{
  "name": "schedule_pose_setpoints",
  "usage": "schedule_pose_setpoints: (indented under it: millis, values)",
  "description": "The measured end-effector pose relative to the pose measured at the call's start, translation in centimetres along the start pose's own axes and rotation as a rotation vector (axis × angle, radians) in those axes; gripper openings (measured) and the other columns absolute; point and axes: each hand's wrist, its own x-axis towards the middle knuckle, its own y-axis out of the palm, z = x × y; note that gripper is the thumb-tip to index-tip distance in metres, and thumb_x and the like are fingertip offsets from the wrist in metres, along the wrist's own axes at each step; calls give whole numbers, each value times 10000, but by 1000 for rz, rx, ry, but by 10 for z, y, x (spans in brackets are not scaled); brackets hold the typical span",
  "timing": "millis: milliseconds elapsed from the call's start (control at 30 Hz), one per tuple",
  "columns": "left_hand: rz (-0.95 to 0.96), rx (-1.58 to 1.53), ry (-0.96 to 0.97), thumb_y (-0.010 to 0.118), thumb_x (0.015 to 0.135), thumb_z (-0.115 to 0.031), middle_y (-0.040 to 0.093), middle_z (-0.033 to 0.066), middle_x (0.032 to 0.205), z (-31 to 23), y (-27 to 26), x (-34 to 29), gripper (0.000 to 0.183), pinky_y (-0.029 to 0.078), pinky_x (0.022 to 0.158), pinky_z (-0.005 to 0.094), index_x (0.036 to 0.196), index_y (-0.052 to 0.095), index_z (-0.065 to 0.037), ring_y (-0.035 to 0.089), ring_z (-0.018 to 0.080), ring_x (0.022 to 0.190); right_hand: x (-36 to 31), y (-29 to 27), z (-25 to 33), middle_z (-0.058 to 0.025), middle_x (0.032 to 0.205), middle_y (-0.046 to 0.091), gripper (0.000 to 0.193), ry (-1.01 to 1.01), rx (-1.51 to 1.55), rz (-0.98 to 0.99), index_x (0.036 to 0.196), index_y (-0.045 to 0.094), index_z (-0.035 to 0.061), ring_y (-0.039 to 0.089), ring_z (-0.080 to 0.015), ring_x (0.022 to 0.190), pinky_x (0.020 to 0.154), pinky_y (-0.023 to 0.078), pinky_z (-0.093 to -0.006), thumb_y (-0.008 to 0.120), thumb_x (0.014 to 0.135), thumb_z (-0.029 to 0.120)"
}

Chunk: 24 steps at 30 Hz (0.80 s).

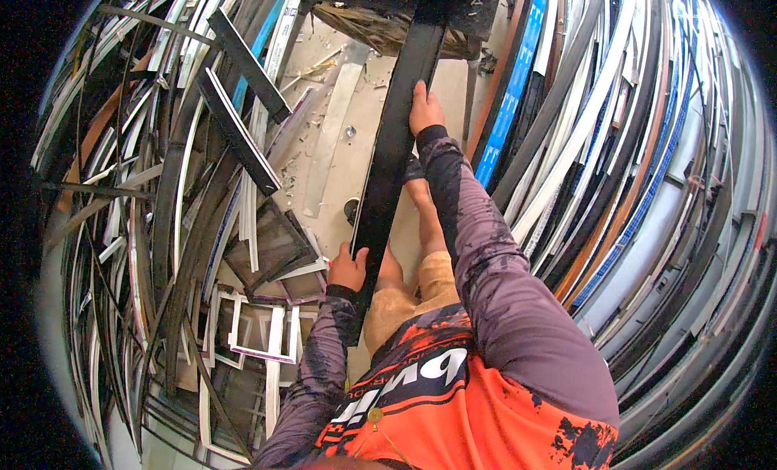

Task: The person picks up several long black metal profiles one by one from a large pile of scrap material, moves them aside, and holds them up.

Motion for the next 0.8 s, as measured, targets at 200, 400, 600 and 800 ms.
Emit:
schedule_pose_setpoints:
  millis: [200, 400, 600, 800]
  values:
    - [57, -105, 121, 472, 935, -542, 642, 275, 879, 27, -4, 19, 527, 477, 731, 532, 1111, 513, -47, 600, 488, 871, -18, -1, 27, -316, 1208, 571, 832, 12, -111, -50, 1221, 538, -117, 516, -415, 1197, 1018, 375, -413, 315, 944, 636]
    - [35, -82, 73, 503, 931, -519, 630, 298, 856, 27, -4, 23, 519, 473, 710, 537, 1104, 503, -30, 599, 492, 862, -21, 3, 26, -320, 1092, 606, 735, -34, -45, -95, 1097, 591, -96, 558, -443, 1093, 941, 417, -447, 331, 963, 578]
    - [39, -128, 95, 520, 933, -484, 633, 288, 849, 22, -11, 20, 471, 481, 710, 523, 1085, 516, -38, 603, 487, 847, -20, 0, 25, -320, 1040, 620, 707, -130, -161, -122, 1054, 601, -94, 573, -457, 1042, 901, 432, -459, 344, 968, 559]
    - [25, -115, 44, 578, 906, -432, 621, 295, 845, 19, -6, 10, 425, 469, 688, 542, 1009, 513, -25, 589, 495, 828, -29, 0, 32, -312, 1049, 621, 699, -59, -103, -99, 1049, 603, -87, 571, -453, 1044, 902, 429, -458, 340, 972, 556]
